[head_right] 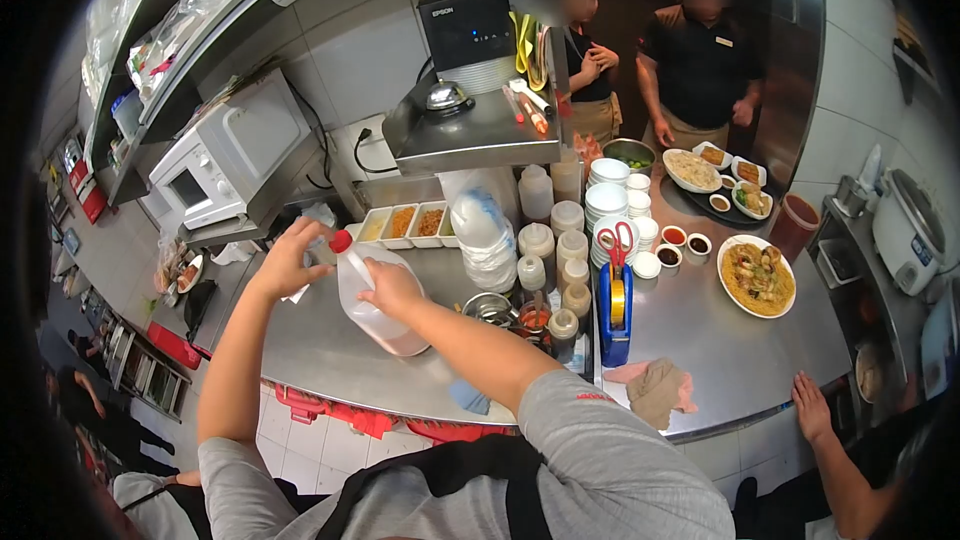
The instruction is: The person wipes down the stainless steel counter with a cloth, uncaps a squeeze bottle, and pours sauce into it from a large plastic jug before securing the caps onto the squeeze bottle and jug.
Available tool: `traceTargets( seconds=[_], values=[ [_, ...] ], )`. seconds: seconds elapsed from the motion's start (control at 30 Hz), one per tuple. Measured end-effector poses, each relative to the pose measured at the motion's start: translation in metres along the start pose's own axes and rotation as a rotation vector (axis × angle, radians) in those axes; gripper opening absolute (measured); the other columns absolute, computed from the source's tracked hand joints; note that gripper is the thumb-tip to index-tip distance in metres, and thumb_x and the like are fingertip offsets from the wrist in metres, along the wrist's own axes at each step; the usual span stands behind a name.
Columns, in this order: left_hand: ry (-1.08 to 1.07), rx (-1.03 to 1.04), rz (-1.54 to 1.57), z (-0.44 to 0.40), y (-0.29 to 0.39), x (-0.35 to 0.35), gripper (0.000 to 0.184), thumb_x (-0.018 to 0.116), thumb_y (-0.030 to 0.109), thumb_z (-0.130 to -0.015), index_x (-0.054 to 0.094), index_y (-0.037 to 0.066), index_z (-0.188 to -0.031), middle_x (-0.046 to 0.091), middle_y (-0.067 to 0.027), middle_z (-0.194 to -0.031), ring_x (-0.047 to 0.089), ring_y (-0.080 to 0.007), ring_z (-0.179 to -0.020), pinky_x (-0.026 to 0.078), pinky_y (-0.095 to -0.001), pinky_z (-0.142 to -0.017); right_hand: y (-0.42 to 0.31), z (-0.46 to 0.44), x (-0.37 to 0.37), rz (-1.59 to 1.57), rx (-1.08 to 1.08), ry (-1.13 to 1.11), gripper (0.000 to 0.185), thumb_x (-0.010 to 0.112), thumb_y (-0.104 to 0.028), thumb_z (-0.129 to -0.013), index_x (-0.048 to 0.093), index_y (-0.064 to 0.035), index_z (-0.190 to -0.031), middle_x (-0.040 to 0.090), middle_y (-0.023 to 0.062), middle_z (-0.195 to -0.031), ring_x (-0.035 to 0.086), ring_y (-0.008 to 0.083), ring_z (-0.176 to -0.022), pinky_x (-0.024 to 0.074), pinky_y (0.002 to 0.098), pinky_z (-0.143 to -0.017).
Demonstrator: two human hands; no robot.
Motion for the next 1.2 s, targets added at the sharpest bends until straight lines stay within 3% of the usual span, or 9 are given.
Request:
traceTargets(
  seconds=[0.1,0.3,0.5,0.67,0.73,0.83,0.97,1.1,1.2],
  values=[
    [-0.186,0.154,0.148,-0.012,0.000,0.025,0.052,0.067,-0.012,-0.061,0.063,0.012,-0.107,0.051,-0.0109,-0.133,0.051,-0.0287,-0.119,0.050,-0.0368,-0.085,0.004,0.002,-0.002,0.012,0.022,-0.010,0.068,0.077,-0.029,-0.071,0.041,-0.0037,-0.124,0.060,0.0196,-0.106,0.057,0.0374,-0.101,0.0435,0.0447,-0.089],
    [-0.120,0.179,0.136,-0.031,-0.013,0.035,0.042,0.060,-0.015,-0.065,0.069,0.013,-0.094,0.053,-0.0061,-0.096,0.058,-0.0186,-0.084,0.050,-0.0267,-0.065,-0.026,0.059,-0.070,-0.113,-0.155,0.160,0.055,0.075,-0.024,-0.072,0.047,-0.0143,-0.119,0.053,0.0153,-0.109,0.055,0.0367,-0.102,0.0471,0.0441,-0.085],
    [-0.189,0.046,-0.029,-0.044,-0.024,0.043,0.044,0.071,0.009,-0.073,0.059,0.014,-0.115,0.063,-0.0143,-0.091,0.060,-0.0307,-0.088,0.048,-0.0408,-0.079,-0.005,0.115,-0.210,0.163,-0.223,0.448,0.015,0.069,-0.021,-0.077,0.065,-0.0068,-0.080,0.063,0.0096,-0.083,0.060,0.0284,-0.081,0.0481,0.0384,-0.074],
    [-0.155,-0.180,-0.337,-0.048,-0.028,0.038,0.041,0.069,0.043,-0.078,0.065,0.008,-0.100,0.066,-0.0157,-0.085,0.063,-0.0341,-0.087,0.049,-0.0417,-0.077,0.123,0.131,-0.299,0.363,0.302,0.412,0.026,0.072,-0.027,-0.076,0.066,-0.0036,-0.084,0.067,0.0128,-0.084,0.065,0.0246,-0.075,0.0507,0.0351,-0.069],
    [-0.138,-0.291,-0.350,-0.049,-0.041,0.041,0.032,0.072,0.034,-0.077,0.066,0.010,-0.098,0.065,-0.0133,-0.093,0.063,-0.0315,-0.092,0.049,-0.0416,-0.078,0.189,0.137,-0.298,0.272,0.481,0.284,0.040,0.075,-0.033,-0.071,0.067,-0.0016,-0.094,0.068,0.0155,-0.086,0.066,0.0256,-0.079,0.0505,0.0344,-0.071],
    [0.051,0.015,0.108,-0.036,-0.010,0.028,0.026,0.074,0.017,-0.073,0.068,0.010,-0.097,0.064,-0.0085,-0.097,0.063,-0.0270,-0.091,0.050,-0.0398,-0.079,0.254,0.143,-0.284,0.113,0.687,0.147,0.058,0.078,-0.032,-0.067,0.061,0.0003,-0.113,0.066,0.0177,-0.099,0.063,0.0260,-0.090,0.0493,0.0353,-0.076],
    [-0.175,0.063,0.070,-0.047,-0.028,0.045,0.050,0.068,-0.009,-0.057,0.067,0.009,-0.103,0.065,-0.0100,-0.100,0.062,-0.0258,-0.095,0.050,-0.0348,-0.084,0.263,0.146,-0.254,-0.233,0.886,0.071,0.070,0.072,-0.015,-0.069,0.044,-0.0037,-0.132,0.060,0.0115,-0.101,0.059,0.0220,-0.087,0.0473,0.0392,-0.072],
    [-0.141,-0.019,-0.007,-0.053,-0.036,0.047,0.031,0.071,0.015,-0.070,0.066,0.004,-0.099,0.067,-0.0130,-0.085,0.065,-0.0249,-0.080,0.050,-0.0355,-0.076,0.302,0.144,-0.234,-0.544,0.973,-0.044,0.096,0.060,0.004,-0.066,0.013,-0.0082,-0.150,0.057,0.0067,-0.098,0.059,0.0191,-0.081,0.0515,0.0355,-0.070],
    [-0.068,-0.228,-0.184,-0.049,-0.041,0.040,0.040,0.069,0.039,-0.077,0.067,0.002,-0.092,0.067,-0.0172,-0.078,0.066,-0.0312,-0.077,0.050,-0.0398,-0.073,0.296,0.143,-0.232,-0.703,0.889,-0.135,0.081,0.059,0.007,-0.067,0.032,-0.0097,-0.142,0.058,0.0050,-0.106,0.060,0.0167,-0.084,0.0496,0.0311,-0.069]
  ],
)
Point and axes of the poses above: each hand's wrist, its own z-axis away from the middle knuckle, its own x-axis out of the palm, y = z × x, the point moved 9 cm from there along -z, towards the middle knuckle
